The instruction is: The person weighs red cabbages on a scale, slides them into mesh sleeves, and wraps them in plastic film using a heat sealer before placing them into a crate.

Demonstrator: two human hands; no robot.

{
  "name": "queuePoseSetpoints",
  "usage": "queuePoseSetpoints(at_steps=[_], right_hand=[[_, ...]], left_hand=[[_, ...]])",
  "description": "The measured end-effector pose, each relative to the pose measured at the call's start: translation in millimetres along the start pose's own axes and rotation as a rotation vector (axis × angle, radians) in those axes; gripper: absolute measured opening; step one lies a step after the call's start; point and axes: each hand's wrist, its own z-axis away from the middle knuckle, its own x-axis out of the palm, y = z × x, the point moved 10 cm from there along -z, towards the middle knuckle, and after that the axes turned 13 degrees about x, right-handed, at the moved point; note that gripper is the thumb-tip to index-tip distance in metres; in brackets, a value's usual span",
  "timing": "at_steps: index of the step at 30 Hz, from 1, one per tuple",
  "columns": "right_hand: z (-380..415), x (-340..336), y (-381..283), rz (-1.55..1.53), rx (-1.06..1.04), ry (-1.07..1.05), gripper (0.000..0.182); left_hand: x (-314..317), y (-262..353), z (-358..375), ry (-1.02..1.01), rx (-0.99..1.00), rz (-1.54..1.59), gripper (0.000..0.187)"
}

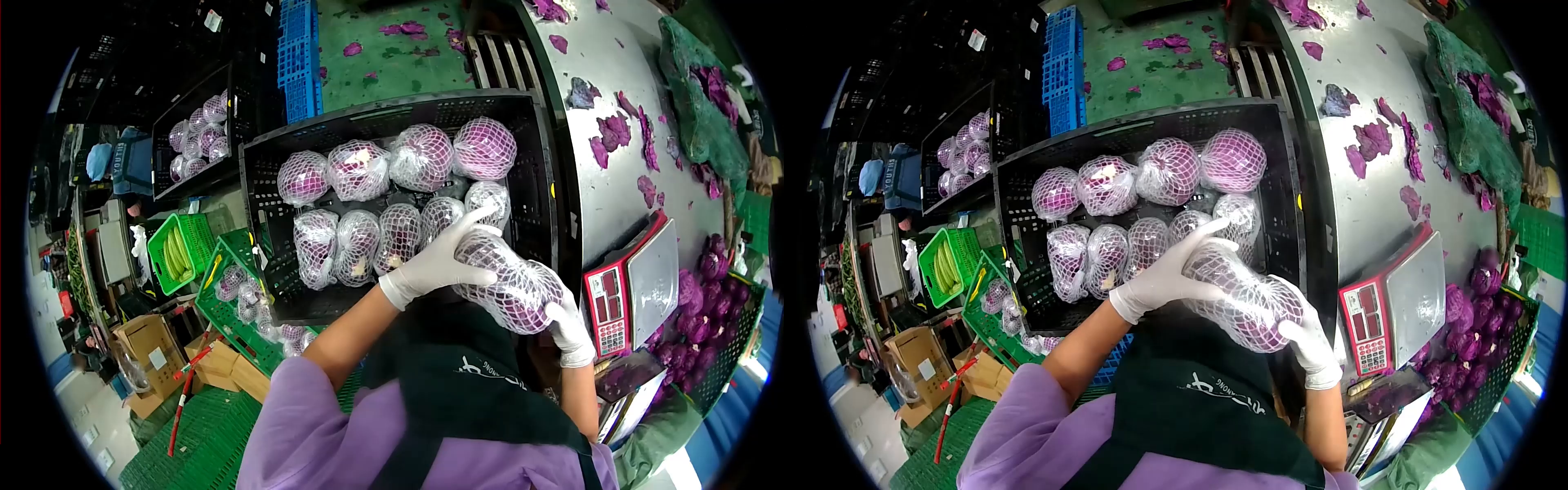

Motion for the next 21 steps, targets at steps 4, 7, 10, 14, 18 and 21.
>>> queuePoseSetpoints(at_steps=[4, 7, 10, 14, 18, 21], right_hand=[[-10, -5, 14, -0.137, 0.004, 0.019, 0.079], [-15, 1, 30, -0.311, 0.027, 0.010, 0.074], [-18, -9, 49, -0.299, 0.047, 0.032, 0.082], [-23, -17, 59, -0.407, 0.083, 0.052, 0.066], [-26, -19, 64, -0.482, 0.122, 0.054, 0.066], [-28, -23, 69, -0.489, 0.123, 0.081, 0.067]], left_hand=[[-19, -20, 4, 0.136, -0.012, 0.194, 0.084], [-63, -34, 30, 0.354, -0.063, 0.533, 0.080], [-185, -58, 104, 1.053, -0.032, 0.679, 0.094], [-306, -80, 187, 1.613, 0.019, 0.710, 0.100], [-351, -72, 157, 1.346, 0.063, 0.530, 0.089], [-360, -84, 139, 1.368, 0.060, 0.677, 0.087]])
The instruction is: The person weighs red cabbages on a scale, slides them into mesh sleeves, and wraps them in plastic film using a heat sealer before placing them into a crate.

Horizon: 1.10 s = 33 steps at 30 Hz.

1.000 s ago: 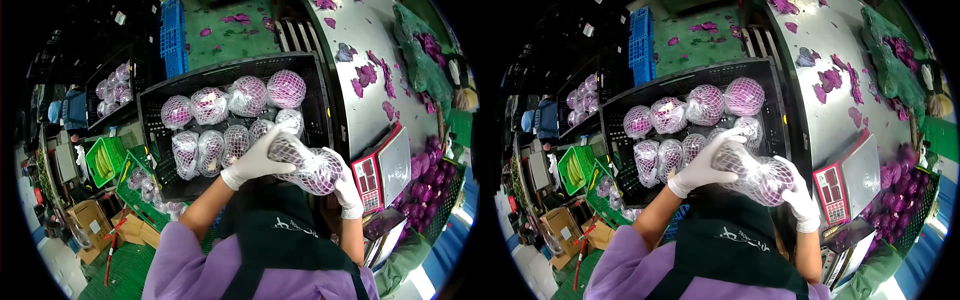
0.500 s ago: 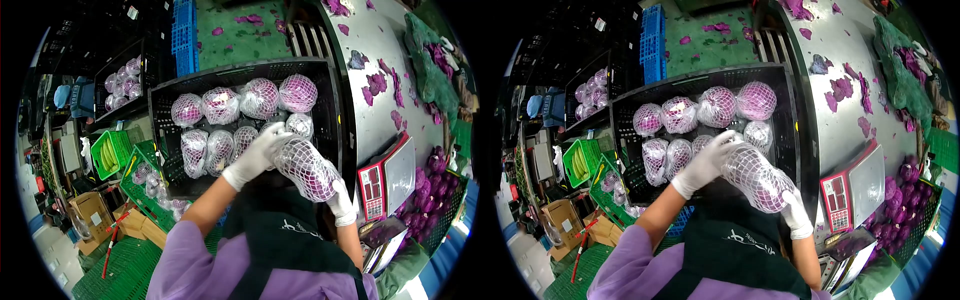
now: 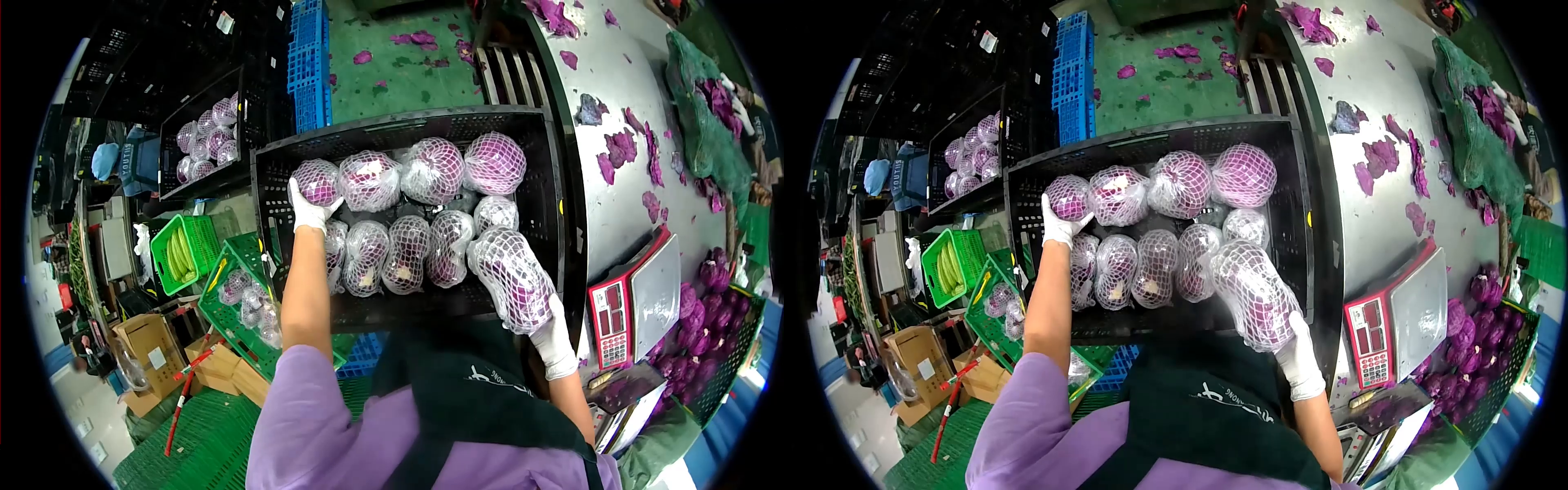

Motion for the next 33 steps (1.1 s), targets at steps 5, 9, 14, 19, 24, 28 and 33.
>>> queuePoseSetpoints(at_steps=[5, 9, 14, 19, 24, 28, 33], right_hand=[[0, 2, -3, 0.118, -0.010, 0.004, 0.076], [0, 0, -1, 0.110, -0.004, 0.000, 0.075], [0, 2, 0, 0.106, 0.009, -0.005, 0.073], [-1, 0, 0, 0.069, -0.015, 0.000, 0.073], [-4, -3, 2, 0.071, -0.006, -0.016, 0.073], [2, 5, -4, -0.031, -0.044, -0.010, 0.064], [-4, -5, 4, 0.026, -0.049, -0.011, 0.041]], left_hand=[[-7, -2, -3, 0.037, 0.118, 0.080, 0.090], [-5, 0, 2, -0.004, 0.157, 0.106, 0.088], [-5, -2, 6, 0.004, 0.320, 0.245, 0.086], [-16, -8, -15, 0.024, 0.345, 0.306, 0.087], [-14, -8, -22, -0.001, 0.319, 0.257, 0.088], [-7, -6, -9, -0.001, 0.289, 0.276, 0.086], [8, 14, 3, -0.096, 0.255, 0.055, 0.057]])
